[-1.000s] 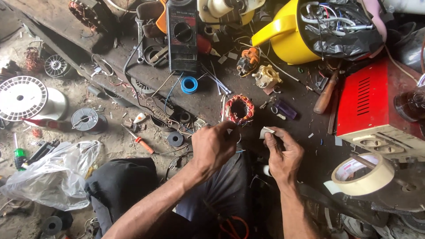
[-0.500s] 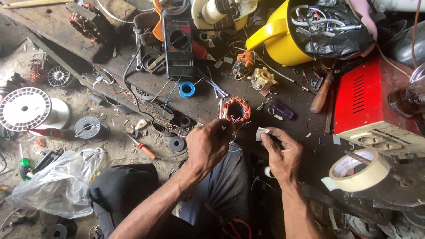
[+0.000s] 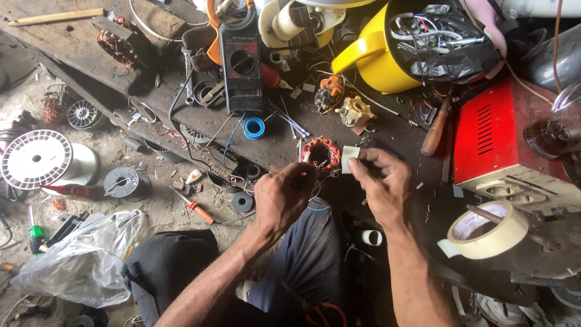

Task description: Repairing an electric motor stator by connecting wires and insulating them with tape.

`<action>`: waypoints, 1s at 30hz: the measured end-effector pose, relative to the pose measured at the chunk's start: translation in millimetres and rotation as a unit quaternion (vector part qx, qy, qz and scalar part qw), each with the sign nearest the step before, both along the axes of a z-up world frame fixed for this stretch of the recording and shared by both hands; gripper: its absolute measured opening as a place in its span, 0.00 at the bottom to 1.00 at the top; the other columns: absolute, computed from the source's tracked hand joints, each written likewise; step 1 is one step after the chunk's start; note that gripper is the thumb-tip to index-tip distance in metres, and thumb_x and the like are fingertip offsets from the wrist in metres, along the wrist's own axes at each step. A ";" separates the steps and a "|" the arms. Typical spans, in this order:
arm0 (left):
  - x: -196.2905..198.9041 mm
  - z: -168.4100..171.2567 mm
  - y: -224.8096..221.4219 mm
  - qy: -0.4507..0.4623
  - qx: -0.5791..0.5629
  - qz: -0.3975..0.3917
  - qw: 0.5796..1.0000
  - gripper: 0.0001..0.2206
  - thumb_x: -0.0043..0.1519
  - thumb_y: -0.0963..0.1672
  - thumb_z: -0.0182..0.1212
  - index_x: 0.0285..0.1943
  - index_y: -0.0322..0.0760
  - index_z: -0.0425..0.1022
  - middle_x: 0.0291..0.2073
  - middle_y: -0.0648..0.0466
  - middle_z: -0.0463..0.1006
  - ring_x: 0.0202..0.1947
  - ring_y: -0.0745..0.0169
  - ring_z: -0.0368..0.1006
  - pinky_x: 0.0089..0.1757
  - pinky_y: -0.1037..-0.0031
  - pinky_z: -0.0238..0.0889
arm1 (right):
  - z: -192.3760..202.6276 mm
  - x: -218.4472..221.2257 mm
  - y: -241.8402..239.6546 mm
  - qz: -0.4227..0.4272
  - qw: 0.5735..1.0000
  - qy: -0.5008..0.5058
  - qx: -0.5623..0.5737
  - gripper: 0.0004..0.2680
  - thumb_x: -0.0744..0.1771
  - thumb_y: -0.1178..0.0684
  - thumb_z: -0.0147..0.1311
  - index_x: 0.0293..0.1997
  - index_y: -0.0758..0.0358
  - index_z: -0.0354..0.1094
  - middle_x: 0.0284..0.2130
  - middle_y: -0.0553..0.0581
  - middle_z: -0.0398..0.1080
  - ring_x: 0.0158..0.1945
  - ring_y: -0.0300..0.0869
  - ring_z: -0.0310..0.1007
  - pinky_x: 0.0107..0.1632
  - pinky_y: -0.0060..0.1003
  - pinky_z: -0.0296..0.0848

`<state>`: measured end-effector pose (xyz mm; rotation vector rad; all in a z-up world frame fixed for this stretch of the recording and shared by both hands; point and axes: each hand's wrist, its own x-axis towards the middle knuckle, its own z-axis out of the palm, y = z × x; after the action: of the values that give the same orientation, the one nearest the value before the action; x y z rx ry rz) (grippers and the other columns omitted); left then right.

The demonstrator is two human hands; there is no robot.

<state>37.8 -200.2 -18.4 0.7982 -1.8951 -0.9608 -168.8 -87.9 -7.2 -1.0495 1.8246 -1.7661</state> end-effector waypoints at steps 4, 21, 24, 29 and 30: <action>-1.1 -1.9 -1.2 0.004 -0.001 -0.011 1.000 0.04 0.65 0.45 0.76 0.47 0.50 0.90 0.26 0.46 0.87 0.30 0.37 0.88 0.33 0.53 0.80 | -2.7 -1.2 -12.1 0.041 0.999 -0.035 0.001 0.04 0.73 0.58 0.67 0.50 0.67 0.78 0.36 0.65 0.82 0.29 0.41 0.81 0.24 0.27 0.74; -2.8 13.0 -7.7 0.040 -0.076 -0.032 0.996 0.03 0.69 0.44 0.74 0.48 0.49 0.89 0.29 0.49 0.83 0.28 0.39 0.84 0.31 0.57 0.77 | 92.1 30.7 -19.0 0.109 0.976 -0.159 0.101 0.07 0.73 0.51 0.59 0.51 0.63 0.68 0.46 0.76 0.86 0.26 0.42 0.83 0.18 0.20 0.58; -4.5 11.0 -7.5 0.058 -0.076 -0.039 0.995 0.01 0.70 0.44 0.73 0.48 0.47 0.88 0.30 0.48 0.80 0.29 0.36 0.83 0.31 0.57 0.76 | 82.4 26.0 -18.8 0.103 0.973 -0.178 0.103 0.07 0.74 0.52 0.59 0.51 0.62 0.67 0.48 0.77 0.86 0.27 0.45 0.85 0.17 0.19 0.57; -6.2 10.9 -5.0 0.076 -0.068 -0.039 0.994 0.02 0.72 0.44 0.73 0.47 0.43 0.87 0.30 0.47 0.76 0.29 0.35 0.81 0.31 0.57 0.75 | 75.7 27.4 -13.4 0.091 0.973 -0.183 0.103 0.06 0.74 0.53 0.57 0.51 0.62 0.66 0.47 0.80 0.86 0.24 0.47 0.84 0.15 0.18 0.52; -5.7 11.0 -4.5 0.067 -0.063 -0.038 0.995 0.01 0.71 0.43 0.72 0.48 0.44 0.87 0.30 0.48 0.76 0.29 0.36 0.81 0.31 0.58 0.75 | 73.7 27.9 -11.6 0.082 0.978 -0.166 0.093 0.06 0.74 0.52 0.57 0.51 0.61 0.65 0.47 0.79 0.86 0.24 0.46 0.84 0.15 0.19 0.53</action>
<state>32.1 -204.7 -7.4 0.5756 -1.8596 -0.9075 -140.9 -99.5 66.5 -0.7572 1.6108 -1.5335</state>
